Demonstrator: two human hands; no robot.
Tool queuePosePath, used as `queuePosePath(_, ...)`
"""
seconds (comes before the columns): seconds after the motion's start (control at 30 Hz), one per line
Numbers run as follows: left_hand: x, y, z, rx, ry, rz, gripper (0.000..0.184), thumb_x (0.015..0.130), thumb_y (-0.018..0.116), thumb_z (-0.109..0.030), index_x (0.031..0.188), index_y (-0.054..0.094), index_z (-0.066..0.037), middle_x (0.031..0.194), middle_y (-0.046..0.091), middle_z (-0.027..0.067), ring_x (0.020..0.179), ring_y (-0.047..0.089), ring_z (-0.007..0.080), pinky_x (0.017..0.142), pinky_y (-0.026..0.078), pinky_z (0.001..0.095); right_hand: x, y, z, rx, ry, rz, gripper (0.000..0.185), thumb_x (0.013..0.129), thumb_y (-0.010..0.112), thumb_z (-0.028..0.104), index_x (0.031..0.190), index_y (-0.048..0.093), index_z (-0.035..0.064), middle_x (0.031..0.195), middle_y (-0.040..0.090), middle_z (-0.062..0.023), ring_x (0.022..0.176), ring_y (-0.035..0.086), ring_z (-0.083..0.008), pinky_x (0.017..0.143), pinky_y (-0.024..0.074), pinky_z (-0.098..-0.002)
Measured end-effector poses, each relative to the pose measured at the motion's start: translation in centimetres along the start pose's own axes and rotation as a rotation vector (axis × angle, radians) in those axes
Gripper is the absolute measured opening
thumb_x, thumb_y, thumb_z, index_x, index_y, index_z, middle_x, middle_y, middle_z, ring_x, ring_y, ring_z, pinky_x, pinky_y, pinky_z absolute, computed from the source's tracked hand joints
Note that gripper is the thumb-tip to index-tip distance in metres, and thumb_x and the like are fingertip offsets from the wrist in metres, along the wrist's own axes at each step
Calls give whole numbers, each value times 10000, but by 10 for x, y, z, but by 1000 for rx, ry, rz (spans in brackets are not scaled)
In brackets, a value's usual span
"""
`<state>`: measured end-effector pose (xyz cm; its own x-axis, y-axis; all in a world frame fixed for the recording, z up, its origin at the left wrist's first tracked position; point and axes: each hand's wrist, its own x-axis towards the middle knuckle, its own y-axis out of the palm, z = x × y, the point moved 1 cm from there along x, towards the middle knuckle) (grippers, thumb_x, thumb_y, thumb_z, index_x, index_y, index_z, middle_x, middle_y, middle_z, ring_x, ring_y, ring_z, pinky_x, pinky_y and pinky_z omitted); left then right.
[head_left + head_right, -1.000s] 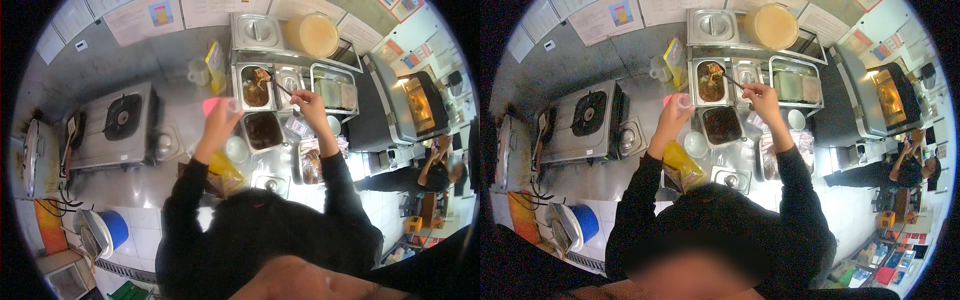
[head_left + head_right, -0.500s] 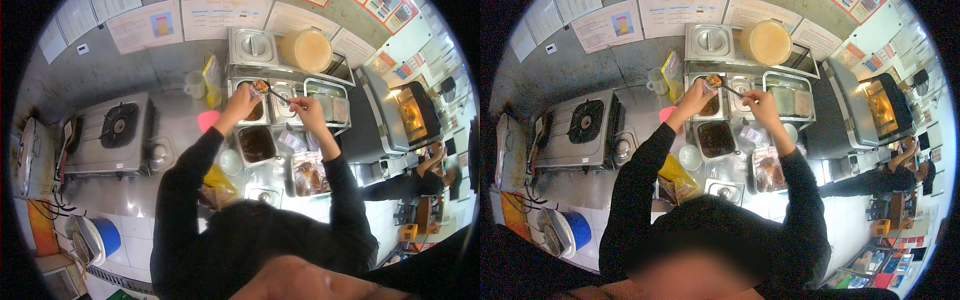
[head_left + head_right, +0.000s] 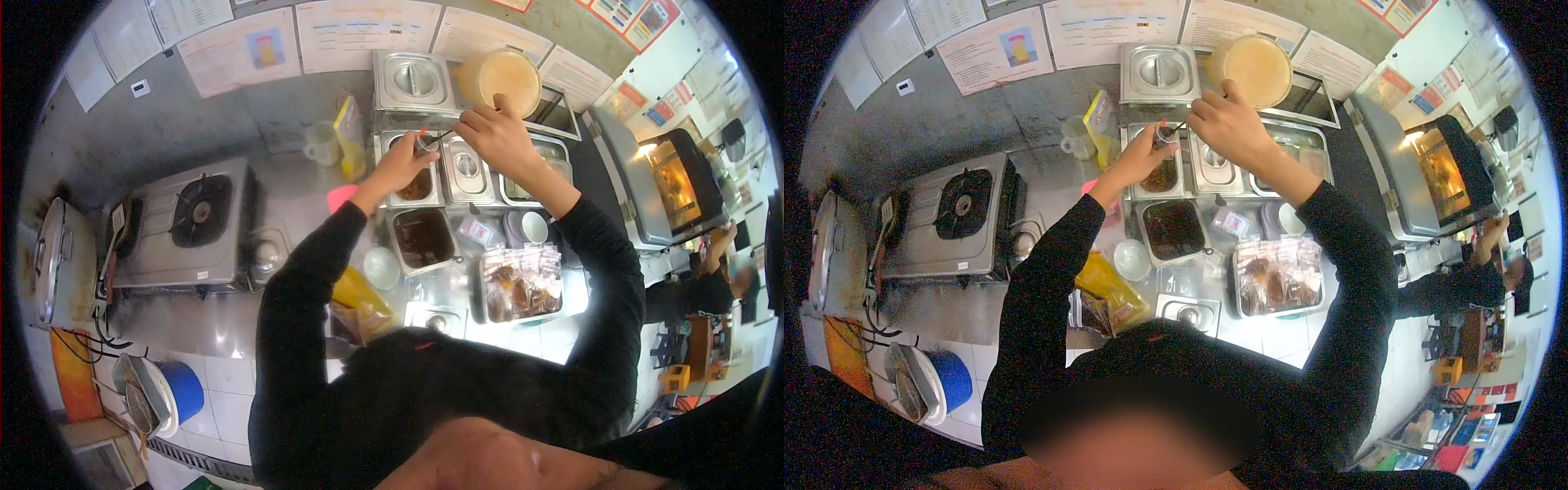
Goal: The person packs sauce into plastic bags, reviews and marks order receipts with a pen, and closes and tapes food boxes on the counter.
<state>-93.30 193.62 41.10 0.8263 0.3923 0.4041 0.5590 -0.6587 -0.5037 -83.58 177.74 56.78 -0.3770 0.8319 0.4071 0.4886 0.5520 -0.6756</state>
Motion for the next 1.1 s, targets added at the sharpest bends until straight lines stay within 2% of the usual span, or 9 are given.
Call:
queuePosePath(0.13, 0, -6, 3, -94, -47, 25, 704, 880, 618, -451, 1345, 368, 15, 1195, 539, 217, 1056, 573, 277, 915, 432, 352, -4, -3, -4, 33, 56, -61, 114, 757, 574, 143, 833, 653, 174, 779, 559, 29, 836, 570, -142, 875, 382, -389)
queuePosePath(0.23, -3, -8, -1, -181, -39, 29, 674, 890, 623, -417, 1340, 368, 15, 1162, 561, 189, 999, 600, 239, 886, 452, 339, -11, -3, -10, 49, 119, -17, 182, 713, 613, 136, 882, 675, 155, 893, 638, 51, 822, 567, -122, 800, 365, -345)
queuePosePath(0.43, 2, 3, 22, -177, 11, 11, 502, 906, 629, -329, 1226, 433, 5, 1076, 585, 142, 914, 617, 191, 823, 476, 317, -29, 10, -16, 172, 374, 25, 113, 765, 653, 121, 853, 699, 176, 780, 657, 26, 763, 593, -144, 774, 354, -347)
queuePosePath(0.67, 6, 3, 22, -43, 53, -10, 460, 883, 650, -320, 1160, 444, -16, 952, 565, 127, 878, 600, 208, 793, 475, 333, -54, 28, -26, 531, 657, 11, 104, 794, 665, 117, 878, 720, 92, 771, 697, -60, 670, 651, -217, 681, 469, -332)
queuePosePath(0.77, 5, 0, 21, -98, -89, 85, 615, 839, 689, -336, 1260, 407, 12, 1007, 573, 166, 899, 601, 235, 814, 468, 336, -69, 44, -31, 702, 830, 108, 126, 780, 675, 138, 882, 727, 88, 767, 692, -106, 684, 663, -243, 662, 508, -340)
queuePosePath(0.87, 0, 3, 30, 13, -118, 32, 912, 789, 734, -328, 1426, 199, 48, 990, 605, 193, 874, 612, 272, 810, 471, 343, -80, 58, -33, 757, 896, 218, 138, 760, 680, 181, 868, 742, 123, 782, 685, -147, 737, 669, -297, 678, 526, -383)
queuePosePath(0.97, 2, 4, 38, 54, -245, 176, 1159, 747, 766, -311, 1445, -78, 68, 927, 633, 221, 845, 625, 302, 792, 483, 360, -78, 65, -24, 752, 947, 311, 140, 756, 676, 187, 862, 744, 127, 798, 685, -162, 755, 670, -310, 709, 529, -396)
queuePosePath(1.07, 1, 1, 30, 153, -247, 159, 1206, 727, 777, -229, 1438, -163, 22, 840, 637, 218, 809, 632, 314, 755, 496, 376, -68, 60, -11, 707, 938, 378, 142, 761, 663, 178, 867, 741, 125, 802, 690, -149, 764, 672, -303, 712, 530, -394)
queuePosePath(1.1, 1, -2, 23, 173, -238, 164, 1191, 725, 773, -211, 1447, -149, 6, 891, 629, 233, 826, 628, 343, 765, 494, 395, -62, 54, -7, 686, 927, 402, 144, 765, 658, 166, 875, 736, 117, 795, 693, -132, 762, 673, -289, 705, 528, -383)
